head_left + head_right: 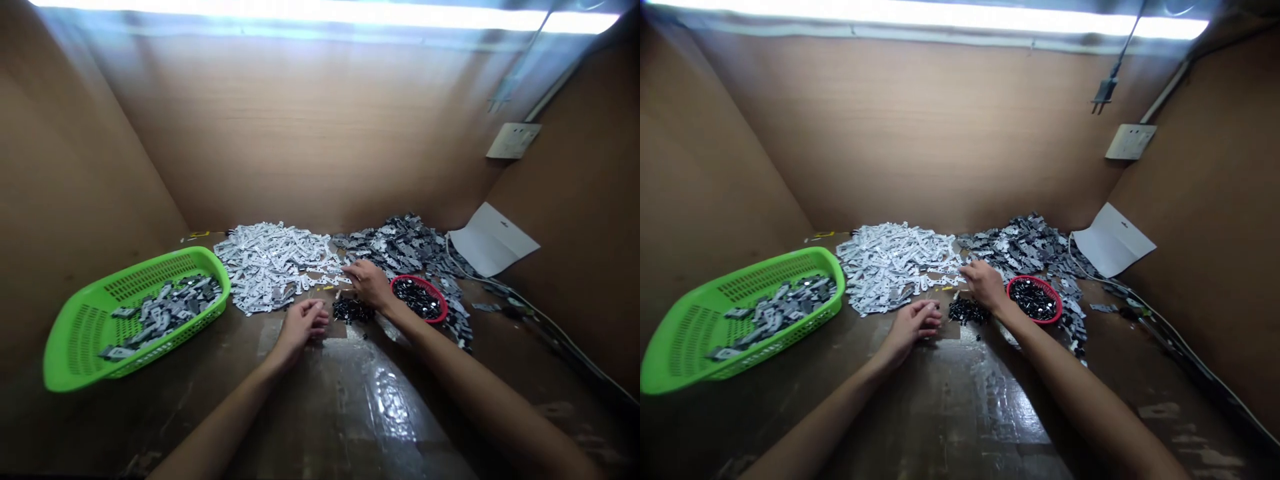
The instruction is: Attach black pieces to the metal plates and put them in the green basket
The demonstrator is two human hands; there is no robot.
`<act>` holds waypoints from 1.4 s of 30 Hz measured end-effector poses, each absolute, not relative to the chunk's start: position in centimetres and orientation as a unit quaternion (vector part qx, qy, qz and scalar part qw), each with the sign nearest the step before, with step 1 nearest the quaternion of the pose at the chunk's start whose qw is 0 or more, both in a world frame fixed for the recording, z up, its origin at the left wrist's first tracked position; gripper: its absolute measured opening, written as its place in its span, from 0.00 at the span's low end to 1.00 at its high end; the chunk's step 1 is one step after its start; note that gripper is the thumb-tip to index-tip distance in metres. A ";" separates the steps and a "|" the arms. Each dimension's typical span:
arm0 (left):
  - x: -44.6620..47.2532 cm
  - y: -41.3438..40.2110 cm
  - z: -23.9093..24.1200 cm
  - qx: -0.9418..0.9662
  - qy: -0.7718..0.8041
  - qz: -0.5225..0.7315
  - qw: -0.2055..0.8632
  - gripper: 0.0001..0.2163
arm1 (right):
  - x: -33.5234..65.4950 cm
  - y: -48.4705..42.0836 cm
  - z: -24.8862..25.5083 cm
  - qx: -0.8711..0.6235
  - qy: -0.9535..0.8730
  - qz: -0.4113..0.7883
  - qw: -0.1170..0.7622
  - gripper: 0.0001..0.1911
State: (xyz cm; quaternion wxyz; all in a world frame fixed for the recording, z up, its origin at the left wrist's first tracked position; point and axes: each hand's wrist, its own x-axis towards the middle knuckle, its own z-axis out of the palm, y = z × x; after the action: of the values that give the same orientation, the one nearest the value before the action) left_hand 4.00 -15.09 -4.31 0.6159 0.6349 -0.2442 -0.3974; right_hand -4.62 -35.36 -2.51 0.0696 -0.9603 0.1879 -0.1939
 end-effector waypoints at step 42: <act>2.1 -15.3 -5.8 0.668 -0.261 -0.455 0.528 0.14 | -13.4 -30.3 -3.1 -0.948 0.136 -0.137 0.255 0.11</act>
State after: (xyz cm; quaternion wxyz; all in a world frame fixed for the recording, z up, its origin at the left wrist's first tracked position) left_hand 2.07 -15.32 -5.83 0.5276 0.6683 -0.2615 -0.4545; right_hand -13.37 -30.30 -3.07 0.2550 -0.9475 0.1361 -0.1368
